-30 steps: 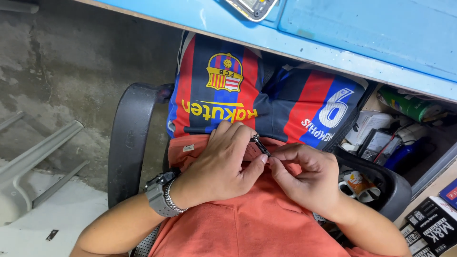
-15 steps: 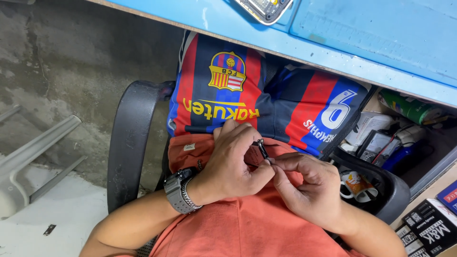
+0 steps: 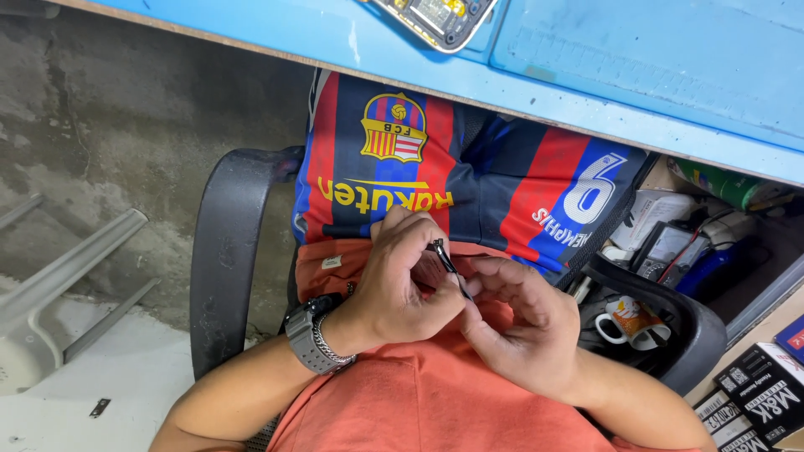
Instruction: The person connects a battery connector to a smartphone battery, then places the battery into the phone's chassis. They connect the screen assembly to the motherboard, close the phone, and power it on to verify the repair.
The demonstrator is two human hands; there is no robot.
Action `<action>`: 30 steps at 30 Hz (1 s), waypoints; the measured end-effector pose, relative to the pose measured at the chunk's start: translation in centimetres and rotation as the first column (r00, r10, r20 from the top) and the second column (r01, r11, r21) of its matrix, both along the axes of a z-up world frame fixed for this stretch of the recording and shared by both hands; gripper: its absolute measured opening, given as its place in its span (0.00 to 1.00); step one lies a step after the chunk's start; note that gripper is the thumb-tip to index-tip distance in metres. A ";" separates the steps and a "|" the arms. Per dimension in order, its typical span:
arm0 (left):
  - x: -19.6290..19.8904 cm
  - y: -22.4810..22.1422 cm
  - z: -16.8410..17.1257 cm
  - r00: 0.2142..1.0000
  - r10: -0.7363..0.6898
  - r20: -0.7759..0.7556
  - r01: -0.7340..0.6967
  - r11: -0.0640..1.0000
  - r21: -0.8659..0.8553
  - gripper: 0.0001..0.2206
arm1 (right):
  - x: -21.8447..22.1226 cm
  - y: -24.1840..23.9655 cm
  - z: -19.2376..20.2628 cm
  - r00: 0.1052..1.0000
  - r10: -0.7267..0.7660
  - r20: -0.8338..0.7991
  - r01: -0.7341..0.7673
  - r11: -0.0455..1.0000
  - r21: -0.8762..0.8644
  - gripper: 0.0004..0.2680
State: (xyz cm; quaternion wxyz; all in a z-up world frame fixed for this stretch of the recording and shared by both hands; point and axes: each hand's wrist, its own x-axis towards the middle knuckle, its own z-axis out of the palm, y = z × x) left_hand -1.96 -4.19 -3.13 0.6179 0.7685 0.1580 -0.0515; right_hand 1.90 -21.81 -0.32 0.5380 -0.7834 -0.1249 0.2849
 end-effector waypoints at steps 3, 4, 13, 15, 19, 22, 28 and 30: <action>0.1 0.3 0.2 0.999 -0.032 -0.005 0.032 0.999 0.015 0.12 | 0.1 0.1 0.1 1.000 -0.013 -0.015 0.014 0.999 0.036 0.14; 0.3 0.4 0.4 0.999 -0.032 -0.004 0.032 0.999 0.016 0.12 | 0.0 -0.1 0.0 1.000 -0.013 -0.015 0.014 0.999 0.037 0.14; 1.9 1.1 1.8 0.980 -0.006 0.197 0.011 1.000 -0.023 0.10 | -0.5 0.3 0.4 0.996 -0.031 0.080 0.030 1.000 0.008 0.14; 2.0 1.1 1.9 0.977 0.032 0.212 -0.029 0.999 -0.019 0.08 | -0.5 0.7 0.6 0.990 -0.061 0.126 0.060 0.998 0.018 0.13; 2.0 1.1 2.1 0.969 0.058 0.242 -0.058 0.998 -0.004 0.05 | -0.3 1.3 1.1 0.993 -0.080 0.084 0.074 0.994 0.078 0.13; 2.2 1.3 2.2 0.962 0.048 0.267 -0.053 0.999 0.009 0.11 | -0.3 1.5 1.1 0.990 -0.066 0.128 0.059 0.997 0.054 0.12; 2.4 1.7 2.9 0.970 0.003 0.242 -0.001 1.000 -0.007 0.08 | -0.5 0.8 0.4 0.992 -0.117 0.035 0.108 0.972 0.207 0.14; 2.6 1.7 3.2 0.972 0.010 0.235 -0.004 1.000 -0.023 0.09 | -0.6 0.8 0.5 0.989 -0.129 0.067 0.113 0.973 0.200 0.14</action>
